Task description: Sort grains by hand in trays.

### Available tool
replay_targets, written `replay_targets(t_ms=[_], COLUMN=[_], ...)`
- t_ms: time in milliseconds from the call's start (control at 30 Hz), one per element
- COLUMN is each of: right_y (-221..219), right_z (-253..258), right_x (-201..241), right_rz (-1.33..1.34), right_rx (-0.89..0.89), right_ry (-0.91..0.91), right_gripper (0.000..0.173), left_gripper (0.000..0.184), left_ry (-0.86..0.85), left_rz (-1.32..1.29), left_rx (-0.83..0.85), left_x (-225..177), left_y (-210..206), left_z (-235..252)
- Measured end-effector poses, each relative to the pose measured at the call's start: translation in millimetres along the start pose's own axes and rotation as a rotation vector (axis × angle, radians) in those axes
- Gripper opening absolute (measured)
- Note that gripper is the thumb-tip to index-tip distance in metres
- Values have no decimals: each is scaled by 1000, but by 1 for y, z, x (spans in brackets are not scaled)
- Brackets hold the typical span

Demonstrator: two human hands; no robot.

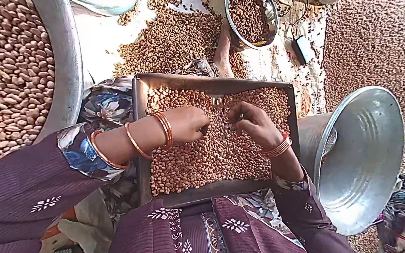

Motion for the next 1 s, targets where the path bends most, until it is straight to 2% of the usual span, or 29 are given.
replay_targets(t_ms=[67, 167, 300, 400, 600, 667, 700, 767, 867, 933, 1000], right_y=[-16, -33, -44, -47, -48, -46, -43, -35, -26, -23, -15], right_z=[1, 5, 7, 7, 7, 6, 5, -1, -18, -30, -40], right_x=[-7, -14, -15, -12, -14, -16, -15, -8, 20, 44, 57], right_rz=[-73, -223, -326, -397, -425, -429, -439, -503, -553, -467, -468], right_rx=[61, 100, 193, 192, 197, 211, 207, 141, -66, -130, -184], right_ry=[24, 82, 81, 52, 17, 14, 11, 18, 162, 295, 316], right_gripper=[14, 12, 12, 11, 10, 9, 8, 6, 10, 14, 18], left_gripper=[18, 16, 10, 9, 11, 11, 11, 17, 18, 31, 35], left_ry=[52, 101, -130, -251, -175, -124, -92, -52, 38, 111, 138], left_rz=[67, 138, 135, 126, 314, 306, 261, 107, -397, -890, -1340], left_rx=[5, -15, -126, -116, 13, 60, 72, -27, -280, -241, -128], left_x=[-4, -5, -6, -12, -19, -20, -20, -17, -13, -11, -15], left_y=[-4, -5, -11, -19, -34, -37, -37, -33, -17, -13, -19], left_z=[-1, -1, 2, 4, 8, 10, 11, 11, 9, 10, 13])
Point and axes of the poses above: each hand's wrist, its own z-axis towards the middle knuckle, its own y-axis out of the back of the hand, x = y × z, the point moved 4 cm from there along z, towards the middle knuckle, and after that the axes turned 11 degrees about x, right-handed, at the moved point
